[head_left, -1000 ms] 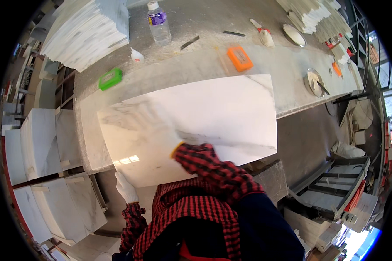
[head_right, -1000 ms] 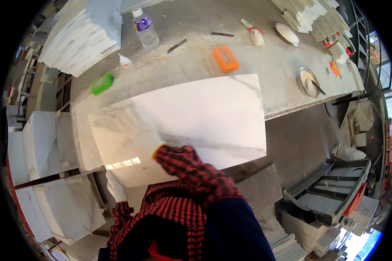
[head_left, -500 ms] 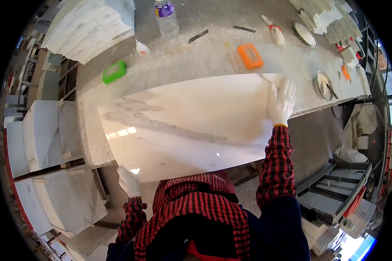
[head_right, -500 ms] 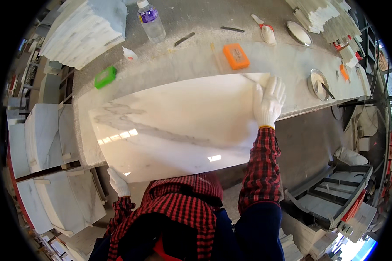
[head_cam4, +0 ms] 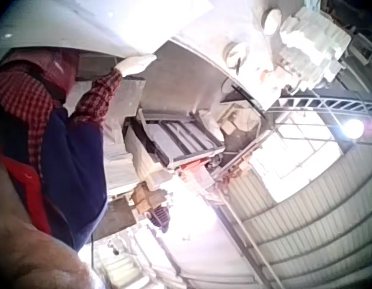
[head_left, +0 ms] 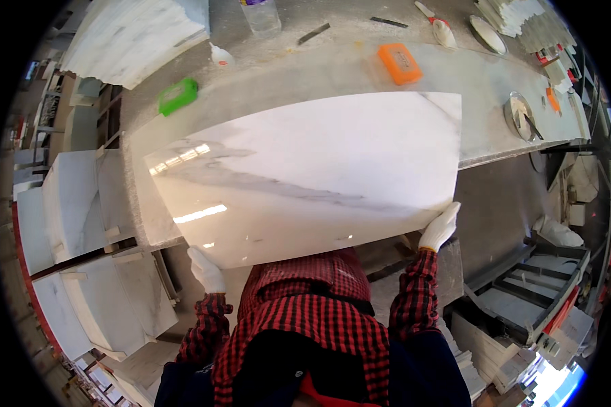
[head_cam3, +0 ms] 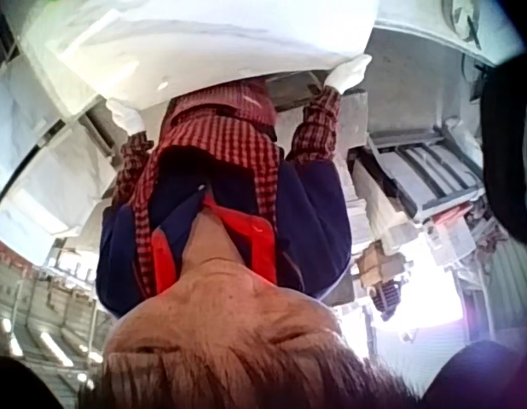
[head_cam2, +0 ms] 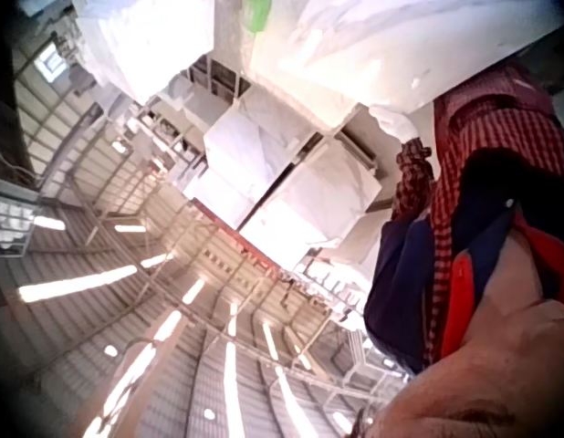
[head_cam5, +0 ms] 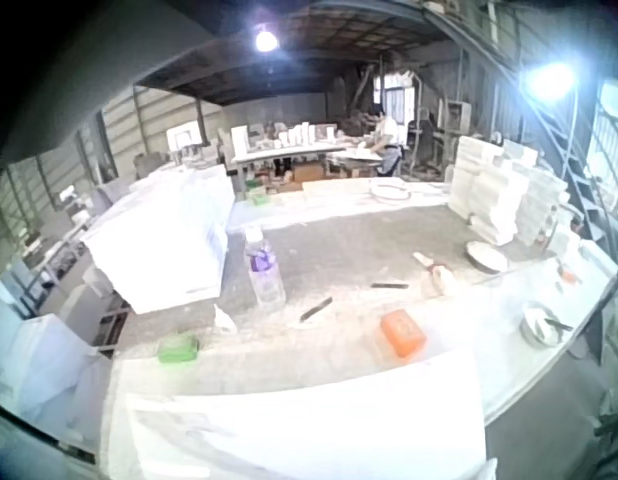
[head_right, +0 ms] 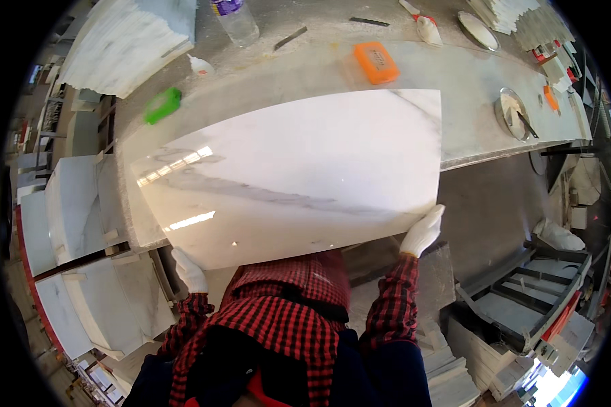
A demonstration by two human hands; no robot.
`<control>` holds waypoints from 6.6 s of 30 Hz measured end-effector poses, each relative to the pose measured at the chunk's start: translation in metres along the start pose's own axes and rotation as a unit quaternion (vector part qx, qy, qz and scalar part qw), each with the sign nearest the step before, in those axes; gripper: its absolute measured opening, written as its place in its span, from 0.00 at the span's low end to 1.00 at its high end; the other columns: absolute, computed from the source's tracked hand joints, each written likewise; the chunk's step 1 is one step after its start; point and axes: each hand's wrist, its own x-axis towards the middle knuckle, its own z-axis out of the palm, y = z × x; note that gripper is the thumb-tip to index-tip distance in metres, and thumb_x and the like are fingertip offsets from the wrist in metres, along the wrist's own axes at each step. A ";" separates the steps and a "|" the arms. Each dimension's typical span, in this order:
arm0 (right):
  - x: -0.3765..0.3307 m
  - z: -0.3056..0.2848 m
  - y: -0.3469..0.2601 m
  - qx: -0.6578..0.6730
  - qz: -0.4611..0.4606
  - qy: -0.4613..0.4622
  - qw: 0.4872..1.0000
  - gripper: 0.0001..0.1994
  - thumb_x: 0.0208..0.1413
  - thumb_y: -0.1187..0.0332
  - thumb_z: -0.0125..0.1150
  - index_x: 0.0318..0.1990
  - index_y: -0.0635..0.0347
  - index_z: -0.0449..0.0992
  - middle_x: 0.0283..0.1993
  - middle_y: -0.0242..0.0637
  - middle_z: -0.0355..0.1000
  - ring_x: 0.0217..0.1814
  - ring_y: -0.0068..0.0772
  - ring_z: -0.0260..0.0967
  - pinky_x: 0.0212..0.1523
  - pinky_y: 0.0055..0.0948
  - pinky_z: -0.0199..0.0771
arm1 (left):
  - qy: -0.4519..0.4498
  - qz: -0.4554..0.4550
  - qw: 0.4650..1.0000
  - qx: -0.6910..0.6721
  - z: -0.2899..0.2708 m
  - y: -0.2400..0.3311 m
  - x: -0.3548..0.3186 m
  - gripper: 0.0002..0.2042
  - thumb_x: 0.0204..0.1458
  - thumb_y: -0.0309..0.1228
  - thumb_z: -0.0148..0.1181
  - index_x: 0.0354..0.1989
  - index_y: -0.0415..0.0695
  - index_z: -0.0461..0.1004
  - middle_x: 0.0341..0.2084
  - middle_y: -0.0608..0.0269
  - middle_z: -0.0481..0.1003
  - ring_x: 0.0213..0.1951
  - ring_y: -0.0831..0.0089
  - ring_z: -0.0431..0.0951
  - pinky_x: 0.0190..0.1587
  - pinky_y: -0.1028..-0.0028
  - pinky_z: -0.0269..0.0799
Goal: The person uses a metal scraper to remove residue from the edges of a white stone slab. They then use an orange brush to sweep dust off the surface and flip the slab to work on the other side. The person continues scraping and brushing the slab in a workshop environment.
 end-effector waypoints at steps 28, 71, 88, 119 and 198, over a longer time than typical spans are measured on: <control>-0.009 0.013 -0.023 0.094 0.044 0.042 0.994 0.34 0.71 0.45 0.45 0.41 0.77 0.80 0.34 0.43 0.80 0.34 0.30 0.70 0.41 0.37 0.72 | -0.285 0.647 0.625 0.332 0.168 0.240 -0.017 0.33 0.59 0.43 0.59 0.70 0.42 0.60 0.70 0.46 0.58 0.71 0.46 0.57 0.74 0.50 0.47; -0.004 0.012 -0.062 0.236 0.194 -0.066 0.950 0.36 0.70 0.40 0.42 0.51 0.71 0.78 0.48 0.36 0.78 0.48 0.28 0.72 0.54 0.30 0.71 | 0.002 0.100 0.992 -0.078 0.039 0.169 0.093 0.29 0.67 0.47 0.53 0.62 0.30 0.69 0.55 0.58 0.73 0.55 0.71 0.72 0.60 0.74 0.66; -0.037 0.000 -0.055 0.241 0.183 -0.102 0.948 0.39 0.65 0.38 0.52 0.65 0.69 0.68 0.65 0.39 0.68 0.64 0.35 0.66 0.65 0.34 0.64 | 0.025 0.051 0.983 -0.173 -0.061 0.149 0.062 0.28 0.69 0.49 0.47 0.62 0.32 0.70 0.55 0.61 0.74 0.55 0.72 0.72 0.59 0.71 0.67; -0.245 0.129 -0.281 0.204 -0.178 -0.500 0.822 0.26 0.72 0.44 0.43 0.54 0.60 0.73 0.49 0.31 0.70 0.51 0.27 0.67 0.51 0.32 0.72 | 0.300 -0.124 0.896 -0.302 -0.315 -0.063 -0.010 0.29 0.69 0.50 0.47 0.64 0.35 0.70 0.56 0.63 0.75 0.54 0.76 0.71 0.59 0.75 0.65; -0.133 0.245 -0.279 -0.132 -0.352 -0.561 0.737 0.19 0.70 0.61 0.47 0.57 0.67 0.75 0.51 0.40 0.75 0.51 0.33 0.71 0.54 0.35 0.71 | 0.300 -0.260 0.910 -0.117 -0.177 -0.105 -0.018 0.31 0.62 0.50 0.52 0.64 0.36 0.68 0.52 0.56 0.77 0.52 0.69 0.75 0.56 0.71 0.69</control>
